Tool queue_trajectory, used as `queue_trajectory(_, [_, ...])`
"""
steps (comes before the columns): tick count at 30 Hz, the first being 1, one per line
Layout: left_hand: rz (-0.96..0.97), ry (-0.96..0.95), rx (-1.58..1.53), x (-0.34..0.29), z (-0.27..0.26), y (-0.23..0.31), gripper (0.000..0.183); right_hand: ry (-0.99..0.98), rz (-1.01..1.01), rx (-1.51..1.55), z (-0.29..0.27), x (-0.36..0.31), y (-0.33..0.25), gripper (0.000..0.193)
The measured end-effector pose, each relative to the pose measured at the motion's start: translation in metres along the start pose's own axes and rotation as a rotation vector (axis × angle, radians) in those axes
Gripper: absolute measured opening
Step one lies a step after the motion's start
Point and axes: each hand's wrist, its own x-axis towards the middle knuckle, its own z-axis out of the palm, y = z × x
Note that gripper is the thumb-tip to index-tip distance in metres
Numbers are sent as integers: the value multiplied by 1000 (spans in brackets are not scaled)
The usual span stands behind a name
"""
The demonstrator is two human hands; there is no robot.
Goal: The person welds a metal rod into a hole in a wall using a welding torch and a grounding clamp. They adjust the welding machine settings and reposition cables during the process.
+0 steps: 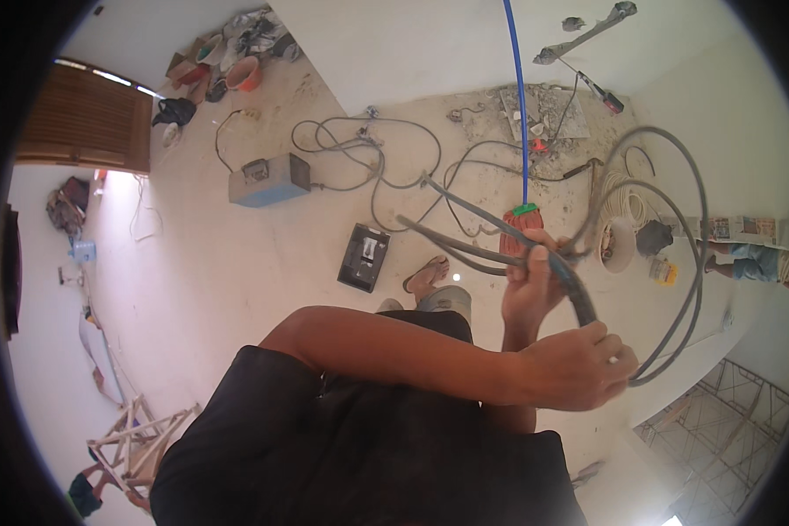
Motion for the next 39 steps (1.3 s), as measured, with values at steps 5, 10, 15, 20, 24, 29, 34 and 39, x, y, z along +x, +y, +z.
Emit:
queue_trajectory(5, [-363,373,-17,-92,-48,-16,21,92,-45,167,-79,-19,-113,20])
queue_trajectory(10, [-2523,776,-1095,-236,65,-65,73,-443,102,391,-160,-70,-237,27])
queue_trajectory(15, [-1443,1695,-2197,-266,122,-108,69,95,-139,149,-224,-121,-333,23])
queue_trajectory(20, [-1367,1664,-1837,-338,4,-205,46,536,-210,-581,-433,-180,-420,35])
queue_trajectory(24, [-1440,1778,-1511,-352,-145,-197,46,780,28,-903,-520,-213,-421,34])
queue_trajectory(29, [-994,1254,-1504,-258,-234,-140,31,1002,677,-638,-574,-166,-342,20])
queue_trajectory(34, [-941,825,-1441,-75,-161,-45,32,1157,929,-284,-705,-151,-214,22])
queue_trajectory(39, [-1230,517,-1304,1,-18,14,31,1398,1115,-56,-755,-168,-122,16])
